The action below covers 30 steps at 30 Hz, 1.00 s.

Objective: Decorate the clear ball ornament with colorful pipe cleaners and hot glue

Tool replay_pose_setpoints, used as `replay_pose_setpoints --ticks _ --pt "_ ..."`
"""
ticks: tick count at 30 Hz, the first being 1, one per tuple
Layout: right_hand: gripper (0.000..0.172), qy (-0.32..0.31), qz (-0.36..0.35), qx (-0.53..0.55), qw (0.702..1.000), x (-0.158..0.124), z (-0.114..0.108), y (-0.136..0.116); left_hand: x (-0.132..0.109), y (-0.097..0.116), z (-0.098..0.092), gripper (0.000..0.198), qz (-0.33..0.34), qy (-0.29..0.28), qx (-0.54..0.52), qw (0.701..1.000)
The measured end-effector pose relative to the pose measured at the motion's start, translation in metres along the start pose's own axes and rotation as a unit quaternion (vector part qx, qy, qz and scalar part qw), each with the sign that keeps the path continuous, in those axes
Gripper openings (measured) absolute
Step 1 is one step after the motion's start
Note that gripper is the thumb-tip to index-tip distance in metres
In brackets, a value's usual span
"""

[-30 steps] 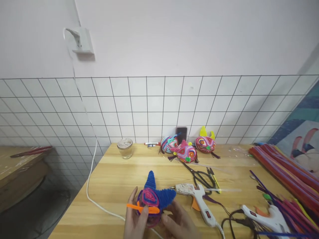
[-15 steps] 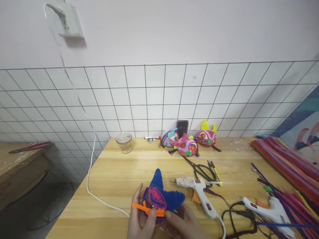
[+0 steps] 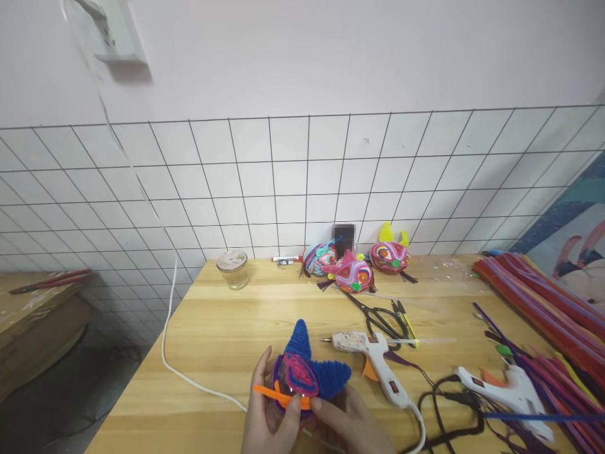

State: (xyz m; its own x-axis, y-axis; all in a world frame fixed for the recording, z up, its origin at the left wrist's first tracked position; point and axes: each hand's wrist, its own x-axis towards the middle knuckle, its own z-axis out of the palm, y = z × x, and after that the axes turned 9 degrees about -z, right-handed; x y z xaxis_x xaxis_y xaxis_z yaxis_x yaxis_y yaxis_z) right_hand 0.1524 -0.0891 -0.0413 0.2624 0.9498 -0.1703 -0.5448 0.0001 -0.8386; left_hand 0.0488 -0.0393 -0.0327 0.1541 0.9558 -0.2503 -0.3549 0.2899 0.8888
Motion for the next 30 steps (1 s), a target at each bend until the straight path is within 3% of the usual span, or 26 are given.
replay_pose_setpoints --ticks 9,15,23,30 --pt "0.053 -0.054 -0.03 -0.002 0.998 0.0013 0.0028 -0.0004 0.0043 0.0034 -0.0036 0.075 0.004 0.003 0.013 1.0" --pt "0.053 -0.023 -0.008 -0.006 1.0 0.0001 -0.0009 0.0 0.0022 0.0032 -0.004 0.075 0.002 0.001 0.018 1.0" --pt "0.062 -0.053 -0.023 -0.017 0.998 0.0024 -0.0006 -0.0017 0.004 0.0092 -0.0035 0.084 -0.049 -0.005 -0.015 0.999" --pt "0.057 -0.017 -0.024 -0.01 1.0 0.0012 -0.0006 -0.0003 0.004 0.0084 -0.005 0.081 -0.044 -0.009 -0.007 0.999"
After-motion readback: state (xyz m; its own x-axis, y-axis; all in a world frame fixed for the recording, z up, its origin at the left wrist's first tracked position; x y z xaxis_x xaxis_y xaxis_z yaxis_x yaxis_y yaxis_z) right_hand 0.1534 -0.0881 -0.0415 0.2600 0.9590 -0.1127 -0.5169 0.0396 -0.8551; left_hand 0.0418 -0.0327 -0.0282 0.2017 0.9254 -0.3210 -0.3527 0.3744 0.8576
